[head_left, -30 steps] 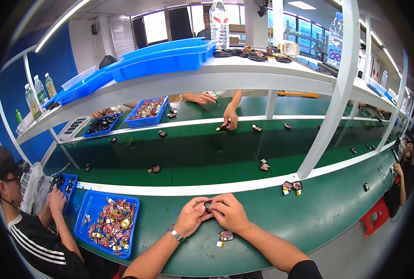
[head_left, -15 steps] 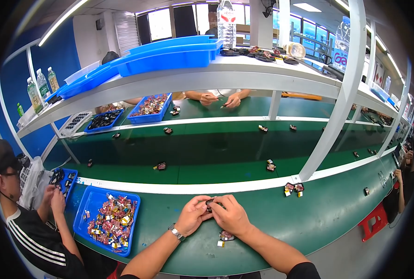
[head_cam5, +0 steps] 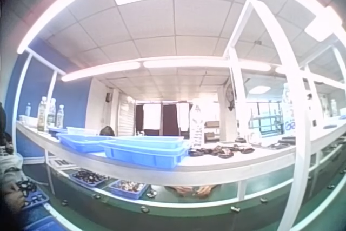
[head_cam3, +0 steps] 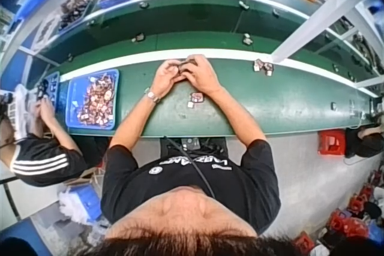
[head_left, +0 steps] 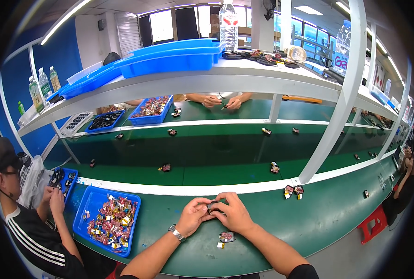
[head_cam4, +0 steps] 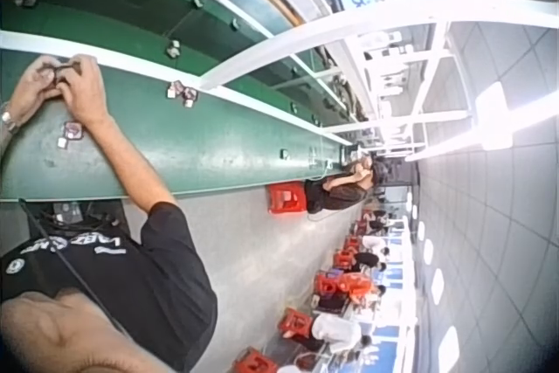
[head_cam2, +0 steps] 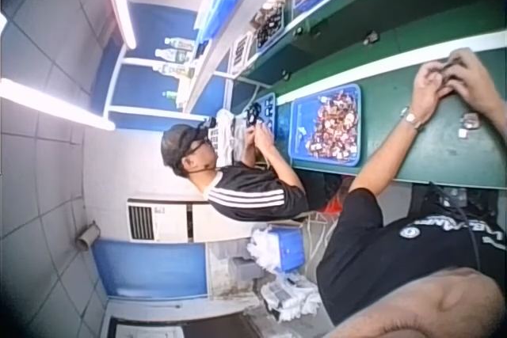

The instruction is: Assembling small electronic or toy components on a factory conveyor belt.

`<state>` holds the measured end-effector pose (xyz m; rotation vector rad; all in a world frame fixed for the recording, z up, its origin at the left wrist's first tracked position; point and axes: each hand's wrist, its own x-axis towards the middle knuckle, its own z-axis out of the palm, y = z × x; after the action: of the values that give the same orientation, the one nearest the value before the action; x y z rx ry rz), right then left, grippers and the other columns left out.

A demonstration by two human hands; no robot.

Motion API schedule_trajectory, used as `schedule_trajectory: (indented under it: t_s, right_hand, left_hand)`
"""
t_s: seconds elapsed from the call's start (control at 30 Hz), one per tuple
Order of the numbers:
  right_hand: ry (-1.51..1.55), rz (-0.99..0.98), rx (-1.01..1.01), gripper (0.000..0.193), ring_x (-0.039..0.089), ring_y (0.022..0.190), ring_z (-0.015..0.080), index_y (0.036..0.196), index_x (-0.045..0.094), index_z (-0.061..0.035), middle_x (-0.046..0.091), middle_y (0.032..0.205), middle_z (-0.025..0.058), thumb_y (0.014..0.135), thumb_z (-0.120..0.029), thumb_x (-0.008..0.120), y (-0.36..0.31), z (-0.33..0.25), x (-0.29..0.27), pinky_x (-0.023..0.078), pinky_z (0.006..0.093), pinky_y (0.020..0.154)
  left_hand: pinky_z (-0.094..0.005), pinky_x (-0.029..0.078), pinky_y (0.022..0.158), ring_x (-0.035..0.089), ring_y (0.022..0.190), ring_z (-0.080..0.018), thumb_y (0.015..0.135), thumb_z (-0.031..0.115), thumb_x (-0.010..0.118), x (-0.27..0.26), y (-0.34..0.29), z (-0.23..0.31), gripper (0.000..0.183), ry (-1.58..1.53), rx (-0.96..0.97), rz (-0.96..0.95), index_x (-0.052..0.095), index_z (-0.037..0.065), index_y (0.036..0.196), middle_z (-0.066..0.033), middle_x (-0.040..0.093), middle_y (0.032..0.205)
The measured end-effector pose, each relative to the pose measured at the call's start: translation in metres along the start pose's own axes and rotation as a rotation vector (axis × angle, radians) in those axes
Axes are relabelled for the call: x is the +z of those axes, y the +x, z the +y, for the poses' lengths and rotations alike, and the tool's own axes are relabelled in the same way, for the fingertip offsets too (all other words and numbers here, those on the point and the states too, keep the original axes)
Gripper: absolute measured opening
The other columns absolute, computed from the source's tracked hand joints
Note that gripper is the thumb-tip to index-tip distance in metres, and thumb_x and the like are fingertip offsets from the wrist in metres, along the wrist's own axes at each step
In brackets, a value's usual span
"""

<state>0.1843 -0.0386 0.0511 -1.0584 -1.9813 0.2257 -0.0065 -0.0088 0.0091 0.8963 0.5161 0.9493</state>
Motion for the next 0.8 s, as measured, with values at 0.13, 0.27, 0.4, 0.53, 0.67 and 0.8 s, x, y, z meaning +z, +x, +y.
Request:
schedule_trajectory:
  t_s: [0.13, 0.27, 0.4, 0.53, 0.67, 0.8]
  right_hand:
    - [0.077, -0.018, -0.007, 0.017, 0.054, 0.105, 0.0282, 0.089, 0.066, -0.0092, 0.057, 0.111, 0.0064, 0.075, -0.007, 0.075, 0.0000, 0.0076, 0.0019, 0.049, 0.0371, 0.085]
    - [0.196, -0.050, 0.059, 0.011, 0.052, 0.112, 0.0291, 0.090, 0.065, -0.0089, 0.057, 0.118, 0.0065, 0.080, -0.009, 0.072, -0.0018, 0.0070, -0.0022, 0.048, 0.0373, 0.091]
    - [0.208, -0.074, 0.050, 0.010, 0.052, 0.114, 0.0285, 0.090, 0.065, -0.0086, 0.057, 0.119, 0.0064, 0.082, -0.010, 0.071, -0.0025, 0.0100, -0.0034, 0.048, 0.0374, 0.091]
    - [0.241, -0.066, 0.045, 0.011, 0.052, 0.114, 0.0274, 0.090, 0.066, -0.0082, 0.058, 0.118, 0.0061, 0.081, -0.011, 0.072, -0.0031, 0.0106, -0.0043, 0.048, 0.0369, 0.092]
    - [0.247, -0.065, 0.051, 0.012, 0.053, 0.113, 0.0269, 0.091, 0.068, -0.0072, 0.060, 0.116, 0.0060, 0.081, -0.012, 0.073, -0.0069, 0.0113, -0.0007, 0.047, 0.0365, 0.092]
    - [0.281, -0.035, 0.046, 0.012, 0.054, 0.112, 0.0265, 0.091, 0.070, -0.0074, 0.061, 0.115, 0.0060, 0.080, -0.012, 0.074, -0.0064, 0.0102, 0.0002, 0.047, 0.0366, 0.093]
  left_hand:
    - [-0.0423, 0.054, 0.098, 0.061, 0.111, -0.0228, 0.099, 0.002, 0.049, -0.0048, 0.0003, -0.0012, 0.019, 0.044, 0.022, -0.040, 0.052, 0.000, 0.117, -0.0130, 0.059, 0.119]
    - [-0.0421, 0.054, 0.098, 0.061, 0.110, -0.0223, 0.098, 0.002, 0.051, -0.0054, 0.0006, 0.0015, 0.017, 0.130, 0.030, -0.089, 0.053, 0.000, 0.114, -0.0123, 0.057, 0.120]
    - [-0.0414, 0.055, 0.097, 0.061, 0.110, -0.0216, 0.098, 0.003, 0.052, -0.0063, -0.0004, 0.0060, 0.015, 0.256, -0.014, -0.096, 0.054, 0.000, 0.113, -0.0110, 0.057, 0.117]
    - [-0.0395, 0.056, 0.095, 0.061, 0.108, -0.0201, 0.098, 0.003, 0.053, -0.0052, -0.0009, 0.0051, 0.011, 0.235, -0.022, -0.099, 0.053, 0.001, 0.109, -0.0095, 0.058, 0.114]
    - [-0.0377, 0.057, 0.093, 0.062, 0.105, -0.0190, 0.098, 0.004, 0.053, -0.0040, -0.0013, 0.0035, 0.010, 0.239, -0.029, -0.076, 0.052, 0.002, 0.107, -0.0077, 0.058, 0.111]
    - [-0.0368, 0.058, 0.091, 0.063, 0.104, -0.0186, 0.099, 0.005, 0.052, -0.0062, -0.0015, 0.0006, 0.009, 0.209, -0.046, -0.052, 0.052, 0.003, 0.107, -0.0071, 0.059, 0.108]
